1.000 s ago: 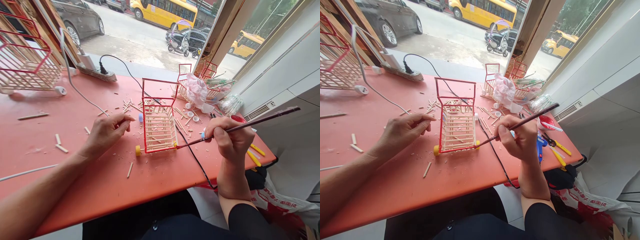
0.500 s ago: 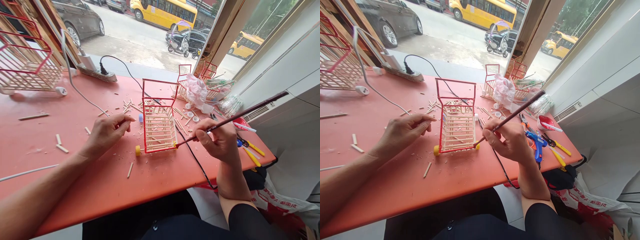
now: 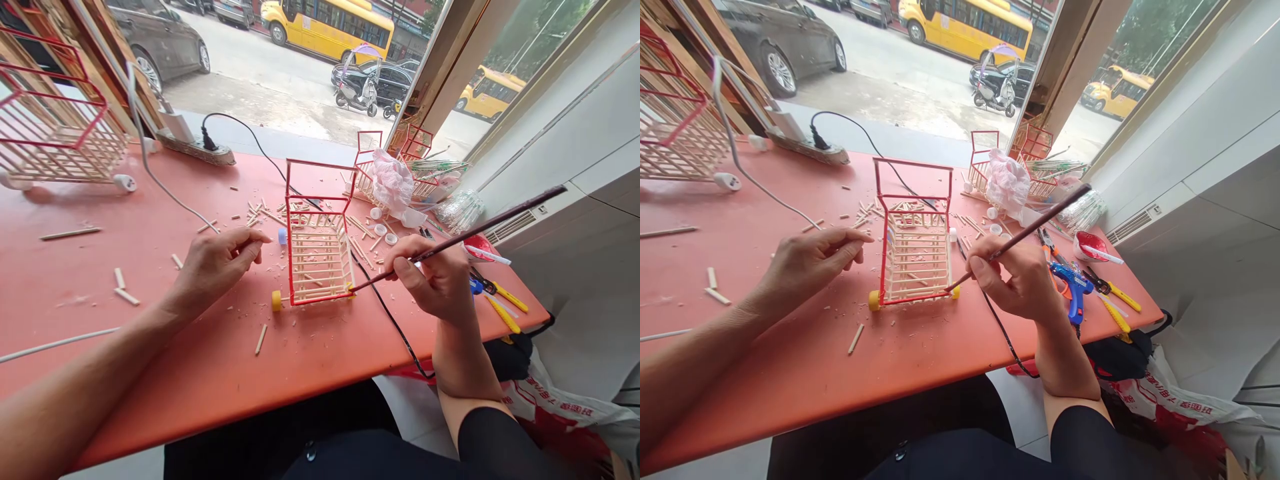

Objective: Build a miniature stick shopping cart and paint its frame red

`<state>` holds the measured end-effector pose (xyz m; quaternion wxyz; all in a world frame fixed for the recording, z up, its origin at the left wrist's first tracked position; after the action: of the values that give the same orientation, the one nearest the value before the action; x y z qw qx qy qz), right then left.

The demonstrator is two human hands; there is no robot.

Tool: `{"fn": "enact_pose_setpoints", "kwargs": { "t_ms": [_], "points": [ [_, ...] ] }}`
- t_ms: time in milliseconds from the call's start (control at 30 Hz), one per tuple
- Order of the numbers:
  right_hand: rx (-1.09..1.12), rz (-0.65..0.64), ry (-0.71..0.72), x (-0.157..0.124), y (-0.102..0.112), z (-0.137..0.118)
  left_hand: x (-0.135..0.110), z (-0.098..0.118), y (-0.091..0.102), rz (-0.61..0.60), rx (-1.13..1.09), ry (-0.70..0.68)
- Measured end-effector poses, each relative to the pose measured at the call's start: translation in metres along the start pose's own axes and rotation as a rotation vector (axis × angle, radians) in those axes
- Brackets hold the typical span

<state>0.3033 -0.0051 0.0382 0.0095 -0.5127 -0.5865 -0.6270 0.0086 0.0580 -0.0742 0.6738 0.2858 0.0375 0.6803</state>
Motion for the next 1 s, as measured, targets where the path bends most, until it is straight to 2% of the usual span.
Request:
{"fn": "enact_pose_setpoints", "kwargs": {
  "t_ms": [233, 433, 700, 1000],
  "points": [
    [-0.007, -0.001, -0.018, 0.0, 0.002, 0.002, 0.0, 0.001, -0.001, -0.014, 0.011, 0.003],
    [-0.002, 0.008, -0.111, 0.003, 0.006, 0.008, 0.0, 0.002, -0.001, -0.003, 0.0, -0.012],
    [0.069, -0.006, -0.208, 0.001, -0.009, 0.027, 0.0, 0.005, -0.001, -0.003, -0.013, -0.025],
    [0.03, 0.117, -0.236, 0.0, -0.012, 0.04, -0.001, -0.002, -0.003, -0.024, 0.003, -0.007]
  ]
}}
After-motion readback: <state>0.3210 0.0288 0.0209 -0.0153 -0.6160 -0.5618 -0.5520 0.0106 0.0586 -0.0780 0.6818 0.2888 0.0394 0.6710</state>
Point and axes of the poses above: each hand's wrist, its own x-axis towards the middle knuckle, its own y-axis out of the back of the hand, z = x × y, the point moved 6 cm from there along x, towards the middle knuckle, and after that the axes turned 15 degrees about -x, right-handed, at the moved point
